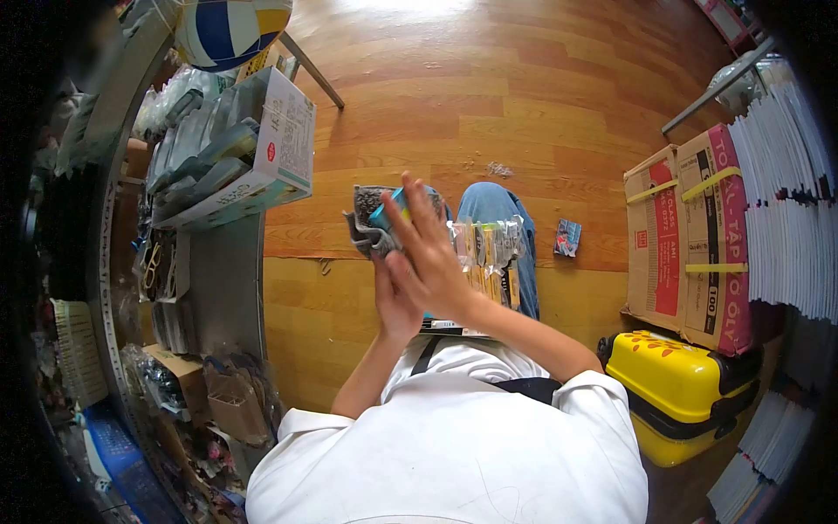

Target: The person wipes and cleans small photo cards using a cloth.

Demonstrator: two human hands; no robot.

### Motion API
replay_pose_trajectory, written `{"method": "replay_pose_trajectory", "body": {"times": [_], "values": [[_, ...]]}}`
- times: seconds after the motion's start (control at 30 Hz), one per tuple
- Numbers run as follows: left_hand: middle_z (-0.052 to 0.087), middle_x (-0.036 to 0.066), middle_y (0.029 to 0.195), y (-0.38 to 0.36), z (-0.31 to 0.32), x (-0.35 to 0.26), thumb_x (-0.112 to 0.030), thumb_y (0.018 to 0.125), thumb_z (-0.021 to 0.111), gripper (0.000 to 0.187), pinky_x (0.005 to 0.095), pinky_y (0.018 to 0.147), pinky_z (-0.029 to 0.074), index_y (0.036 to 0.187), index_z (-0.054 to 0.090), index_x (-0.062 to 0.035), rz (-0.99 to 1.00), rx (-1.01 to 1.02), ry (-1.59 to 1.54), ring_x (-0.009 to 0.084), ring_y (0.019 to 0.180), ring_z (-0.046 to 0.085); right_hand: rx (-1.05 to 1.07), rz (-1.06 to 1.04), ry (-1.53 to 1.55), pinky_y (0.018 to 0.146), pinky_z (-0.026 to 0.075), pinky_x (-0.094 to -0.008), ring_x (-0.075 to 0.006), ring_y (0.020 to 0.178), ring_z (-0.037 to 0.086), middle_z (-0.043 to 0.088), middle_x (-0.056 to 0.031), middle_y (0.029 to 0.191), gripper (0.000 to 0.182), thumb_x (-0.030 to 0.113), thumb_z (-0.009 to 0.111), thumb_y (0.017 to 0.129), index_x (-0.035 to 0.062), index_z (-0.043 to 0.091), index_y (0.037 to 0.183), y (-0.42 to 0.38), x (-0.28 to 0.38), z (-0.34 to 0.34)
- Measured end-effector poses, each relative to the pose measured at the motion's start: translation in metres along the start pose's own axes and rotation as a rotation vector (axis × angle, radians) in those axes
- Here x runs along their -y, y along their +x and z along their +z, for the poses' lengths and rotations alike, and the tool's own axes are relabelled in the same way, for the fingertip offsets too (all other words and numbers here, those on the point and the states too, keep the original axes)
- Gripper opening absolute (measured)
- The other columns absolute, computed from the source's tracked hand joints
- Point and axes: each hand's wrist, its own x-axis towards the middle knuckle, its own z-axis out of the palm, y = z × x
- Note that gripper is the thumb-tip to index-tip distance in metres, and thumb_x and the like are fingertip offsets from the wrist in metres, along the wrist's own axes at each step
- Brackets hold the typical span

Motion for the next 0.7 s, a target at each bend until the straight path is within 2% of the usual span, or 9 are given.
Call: {"method": "replay_pose_trajectory", "body": {"times": [0.1,0.17,0.27,0.37,0.43,0.57,0.63,0.67,0.7], "values": [[0.033,0.009,0.15,0.012,-0.029,-0.003,-0.038,0.103,0.025,0.054,0.0375,0.113,0.026,0.147,0.026,-0.0062,0.082,0.26,-0.208,0.0218,0.137,0.034,0.01,-0.045,0.056,0.113,0.01,-0.0541,-0.0421,0.144,0.011,0.012,-0.0214,0.156,0.059,0.032,0.044,0.095,0.009,0.031,0.148,-0.021,0.015,0.014],[0.036,0.01,0.148,0.009,-0.025,-0.008,-0.033,0.102,0.025,0.051,0.0352,0.111,0.029,0.145,0.03,-0.005,0.155,0.249,-0.003,0.0209,0.134,0.038,0.003,-0.059,0.059,0.114,0.011,-0.053,-0.0417,0.144,0.01,0.013,-0.0213,0.156,0.059,0.031,0.044,0.095,0.0085,0.031,0.148,-0.023,0.013,0.018],[0.026,0.007,0.153,-0.001,0.004,-0.004,-0.039,0.102,0.027,0.057,0.0356,0.115,0.022,0.149,0.02,-0.007,-0.046,0.008,0.143,0.0198,0.14,0.028,-0.167,-0.049,0.145,0.115,0.016,-0.0479,-0.0398,0.144,0.013,0.014,-0.0202,0.156,0.056,0.027,0.047,0.096,0.0073,0.032,0.147,0.001,0.003,0.005],[0.026,0.006,0.153,-0.005,0.009,0.001,-0.033,0.104,0.03,0.053,0.0344,0.114,0.022,0.15,0.02,-0.008,0.075,0.072,0.137,0.0178,0.14,0.028,-0.07,0.092,0.238,0.115,0.018,-0.0449,-0.0386,0.143,0.02,0.019,-0.0192,0.155,0.056,0.026,0.048,0.097,0.006,0.032,0.147,0.018,0.009,-0.008],[0.035,0.006,0.147,0.001,0.002,0.002,-0.033,0.104,0.031,0.05,0.0343,0.112,0.027,0.147,0.026,-0.0085,0.127,0.008,0.105,0.0172,0.134,0.036,-0.03,0.096,0.195,0.114,0.021,-0.0438,-0.0364,0.141,0.026,0.026,-0.0182,0.153,0.054,0.025,0.047,0.098,0.0048,0.033,0.146,0.01,0.01,-0.003],[0.05,0.006,0.133,0.01,-0.012,-0.003,-0.035,0.104,0.033,0.044,0.0343,0.104,0.037,0.138,0.037,-0.0084,0.126,-0.13,0.08,0.0159,0.12,0.049,0.014,0.171,0.29,0.115,0.01,-0.0492,-0.032,0.14,0.03,0.03,-0.0181,0.151,0.049,0.023,0.041,0.101,0.0046,0.034,0.145,-0.014,0.021,0.005],[0.047,0.007,0.135,0.009,-0.009,-0.002,-0.033,0.103,0.036,0.044,0.0344,0.104,0.036,0.14,0.035,-0.0085,0.133,-0.135,0.234,0.0173,0.121,0.048,-0.012,0.146,0.196,0.114,0.005,-0.0539,-0.0305,0.139,0.033,0.034,-0.0184,0.149,0.046,0.021,0.038,0.101,0.004,0.037,0.144,-0.013,0.019,0.001],[0.045,0.008,0.137,0.003,-0.014,0.002,-0.032,0.103,0.038,0.046,0.0344,0.104,0.035,0.142,0.032,-0.0081,0.391,-0.101,1.013,0.0188,0.123,0.047,-0.101,0.085,0.087,0.114,0.006,-0.0568,-0.0263,0.11,0.06,0.057,-0.0181,0.127,0.043,0.019,0.039,0.102,0.0038,0.04,0.142,-0.004,0.011,0.001],[0.045,0.008,0.137,-0.001,-0.006,0.004,-0.032,0.103,0.038,0.046,0.0344,0.104,0.035,0.142,0.032,-0.0081,0.393,-0.102,1.013,0.0188,0.123,0.047,-0.1,0.083,0.087,0.114,0.006,-0.0568,-0.0263,0.11,0.06,0.057,-0.0181,0.127,0.043,0.019,0.039,0.102,0.0038,0.04,0.142,0.004,0.005,-0.003]]}}
